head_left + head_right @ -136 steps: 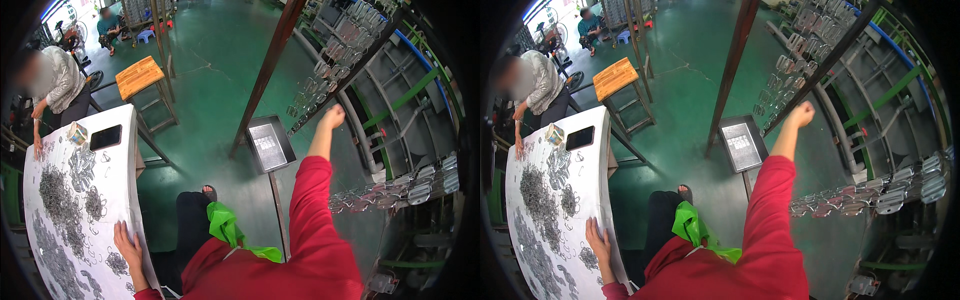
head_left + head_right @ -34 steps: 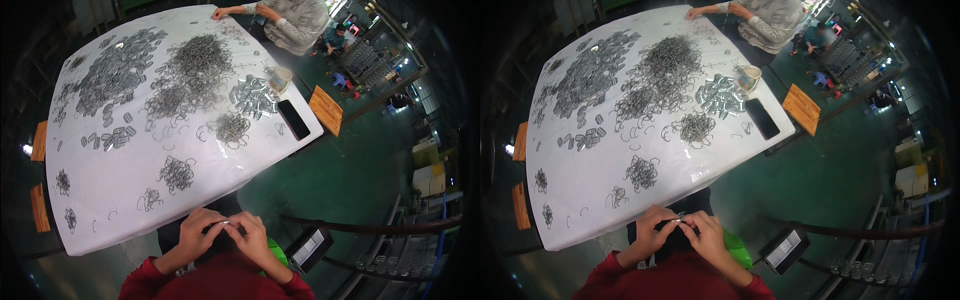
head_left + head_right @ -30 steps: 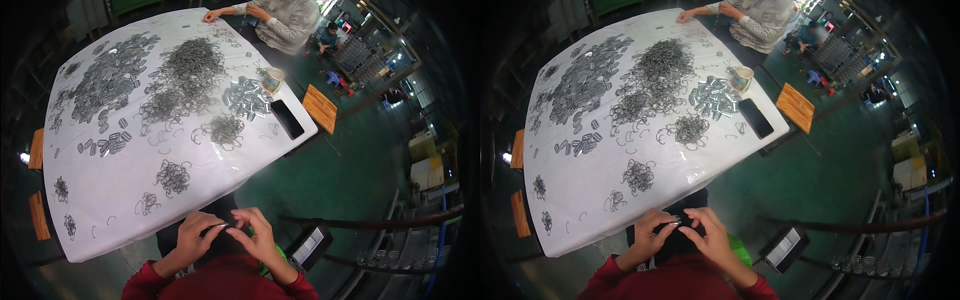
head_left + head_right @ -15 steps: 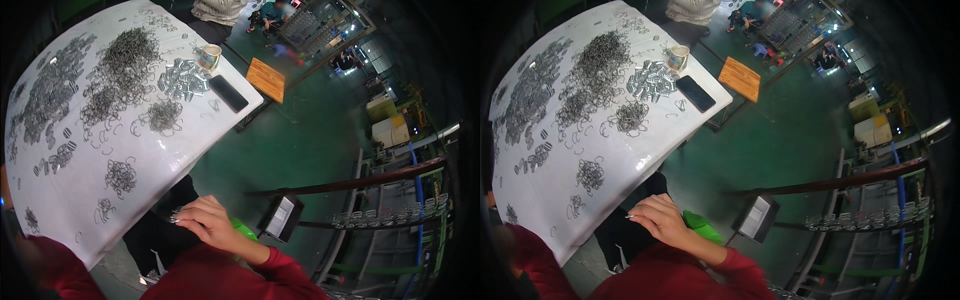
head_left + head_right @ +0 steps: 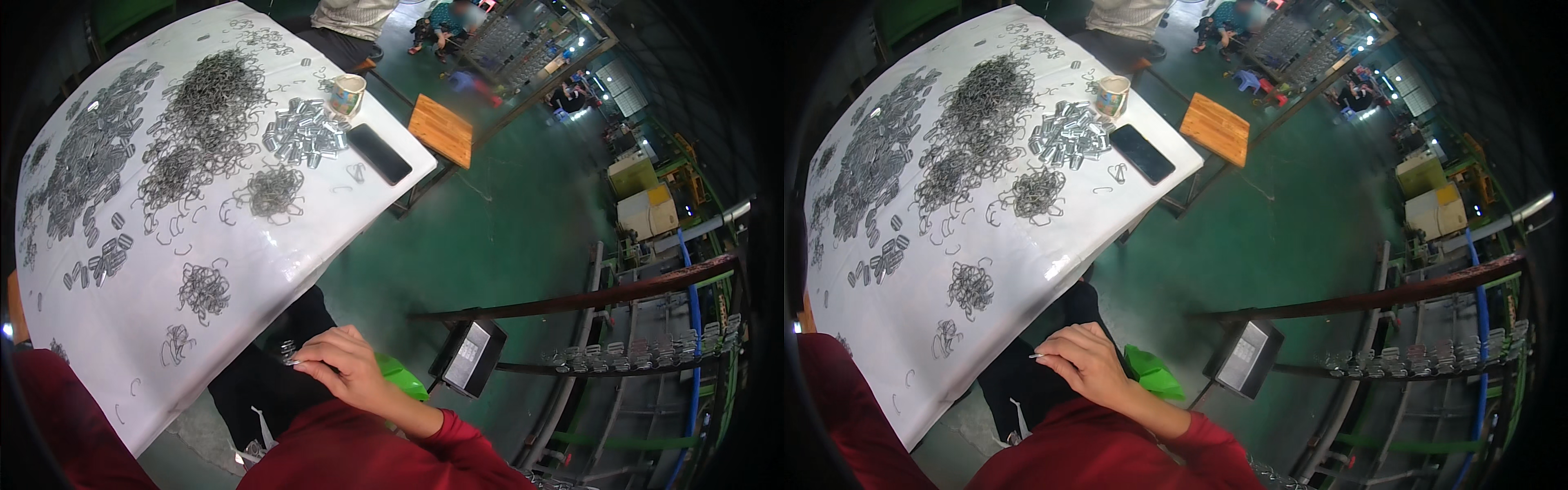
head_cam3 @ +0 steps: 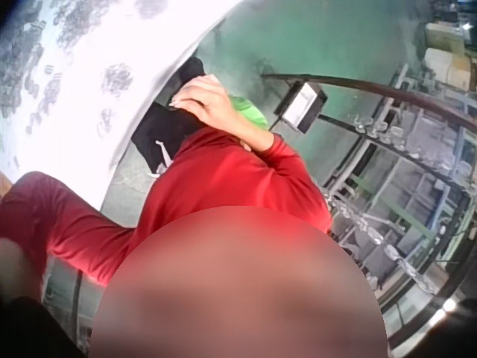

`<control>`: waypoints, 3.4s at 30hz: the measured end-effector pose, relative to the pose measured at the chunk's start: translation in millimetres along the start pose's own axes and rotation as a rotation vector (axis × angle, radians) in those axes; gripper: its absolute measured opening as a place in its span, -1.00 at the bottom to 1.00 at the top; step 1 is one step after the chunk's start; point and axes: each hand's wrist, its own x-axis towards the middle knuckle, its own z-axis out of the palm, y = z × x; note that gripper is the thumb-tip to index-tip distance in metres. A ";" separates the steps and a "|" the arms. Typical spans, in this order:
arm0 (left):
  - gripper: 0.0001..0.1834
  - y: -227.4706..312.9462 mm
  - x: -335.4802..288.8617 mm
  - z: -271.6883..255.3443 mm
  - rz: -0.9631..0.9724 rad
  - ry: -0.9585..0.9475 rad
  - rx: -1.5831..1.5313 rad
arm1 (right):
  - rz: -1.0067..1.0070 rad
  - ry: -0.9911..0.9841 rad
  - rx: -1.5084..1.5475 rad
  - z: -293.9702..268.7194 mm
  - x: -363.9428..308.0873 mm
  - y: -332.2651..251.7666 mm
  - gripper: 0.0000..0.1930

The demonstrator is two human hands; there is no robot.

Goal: The person repeatedly picks up small metal hooks and rectangular metal pieces from a white table, links them together by hand, and hangs the assembled keychains on a nearby metal rack. The process is continuous and repetitive throughout the clip.

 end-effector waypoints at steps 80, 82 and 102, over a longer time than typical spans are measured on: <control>-0.81 -19.9 -203.1 252.4 -0.495 0.199 -0.300 | -0.291 -0.515 -0.377 215.9 296.4 130.2 -0.69; -0.81 -20.0 -201.5 251.3 -0.492 0.204 -0.298 | -0.138 -0.503 -0.214 231.6 323.2 135.5 -0.78; -0.81 7.7 -192.5 248.3 -0.498 0.183 -0.284 | -0.428 -0.809 -0.370 280.7 351.8 111.4 -0.88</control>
